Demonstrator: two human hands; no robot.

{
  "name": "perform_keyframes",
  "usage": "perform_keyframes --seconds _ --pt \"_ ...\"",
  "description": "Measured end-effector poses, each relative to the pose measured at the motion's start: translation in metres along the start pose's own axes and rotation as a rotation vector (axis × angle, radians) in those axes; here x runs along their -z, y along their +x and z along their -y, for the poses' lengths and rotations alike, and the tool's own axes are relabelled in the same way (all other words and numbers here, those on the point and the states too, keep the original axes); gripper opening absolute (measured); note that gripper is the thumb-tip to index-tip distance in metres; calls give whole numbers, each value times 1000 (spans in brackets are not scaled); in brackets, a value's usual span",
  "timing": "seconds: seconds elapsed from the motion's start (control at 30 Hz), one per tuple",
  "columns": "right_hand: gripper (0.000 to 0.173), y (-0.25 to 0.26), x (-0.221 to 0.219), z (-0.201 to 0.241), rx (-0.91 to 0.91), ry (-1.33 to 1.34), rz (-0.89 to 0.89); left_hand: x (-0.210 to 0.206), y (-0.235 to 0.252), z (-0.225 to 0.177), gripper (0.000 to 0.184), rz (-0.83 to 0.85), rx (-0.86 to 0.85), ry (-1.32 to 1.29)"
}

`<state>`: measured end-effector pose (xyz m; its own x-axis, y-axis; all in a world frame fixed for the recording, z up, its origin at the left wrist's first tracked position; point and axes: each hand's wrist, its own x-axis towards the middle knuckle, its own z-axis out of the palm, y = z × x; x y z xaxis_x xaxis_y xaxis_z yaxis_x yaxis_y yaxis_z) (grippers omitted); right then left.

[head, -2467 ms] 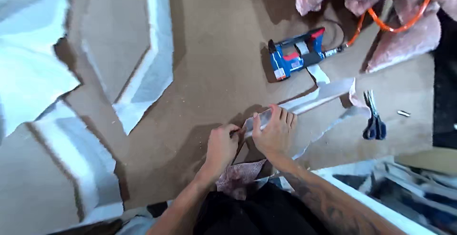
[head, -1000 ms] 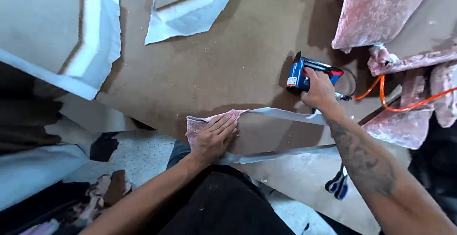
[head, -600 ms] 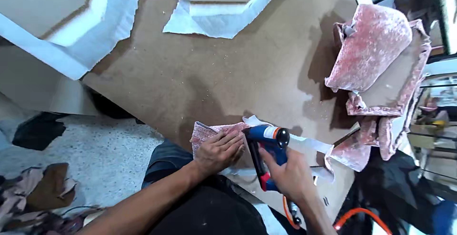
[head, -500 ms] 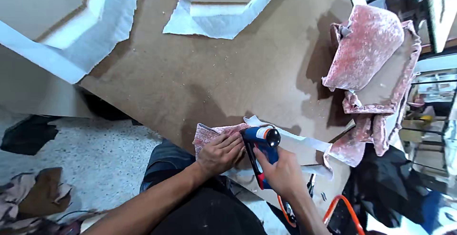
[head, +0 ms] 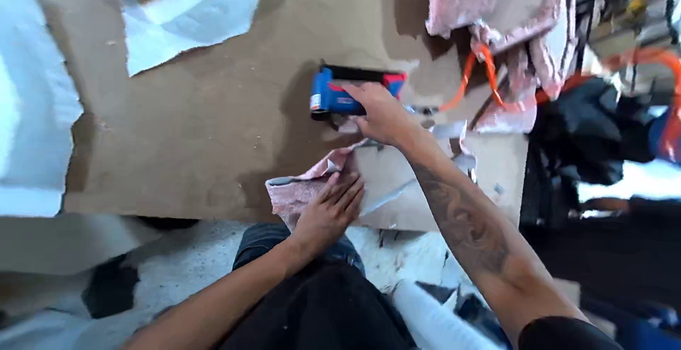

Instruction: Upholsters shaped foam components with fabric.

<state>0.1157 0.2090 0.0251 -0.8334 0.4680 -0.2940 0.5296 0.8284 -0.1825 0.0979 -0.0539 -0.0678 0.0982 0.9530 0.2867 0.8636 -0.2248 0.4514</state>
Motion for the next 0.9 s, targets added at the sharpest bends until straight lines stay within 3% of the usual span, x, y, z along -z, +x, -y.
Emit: perform_keyframes --seconds 0.03,0.1,0.13,0.2,0.27,0.33,0.4,0.5,0.67,0.8,0.9 --pt "53 -19 -3 -1 -32 48 -143 1 5 2 45 19 -11 11" --pt "26 -90 -3 13 -358 144 -432 3 14 9 42 43 -3 22" --pt "29 -135 -9 23 -600 223 -483 8 21 13 41 74 -10 -12" --pt "51 -213 -49 43 -926 628 -313 27 45 18 36 116 -13 -52" --pt "52 -237 -96 64 -981 1239 -112 38 82 16 36 77 -26 -18" --pt "44 -216 -119 79 -962 1600 -140 24 122 13 35 92 -92 9" --pt "36 -196 -125 82 -961 1808 -195 4 145 8 45 251 -103 4" --pt "27 -190 -138 70 -922 1874 -162 -11 151 -4 55 286 -104 146" --pt "25 -195 -160 52 -886 1706 -130 -62 122 3 61 75 -347 446" --pt "27 -209 -159 56 -801 1640 -107 -56 128 -1 48 -86 -143 389" --pt "22 -217 -149 57 -829 1547 -55 -56 129 -4 49 -244 10 365"
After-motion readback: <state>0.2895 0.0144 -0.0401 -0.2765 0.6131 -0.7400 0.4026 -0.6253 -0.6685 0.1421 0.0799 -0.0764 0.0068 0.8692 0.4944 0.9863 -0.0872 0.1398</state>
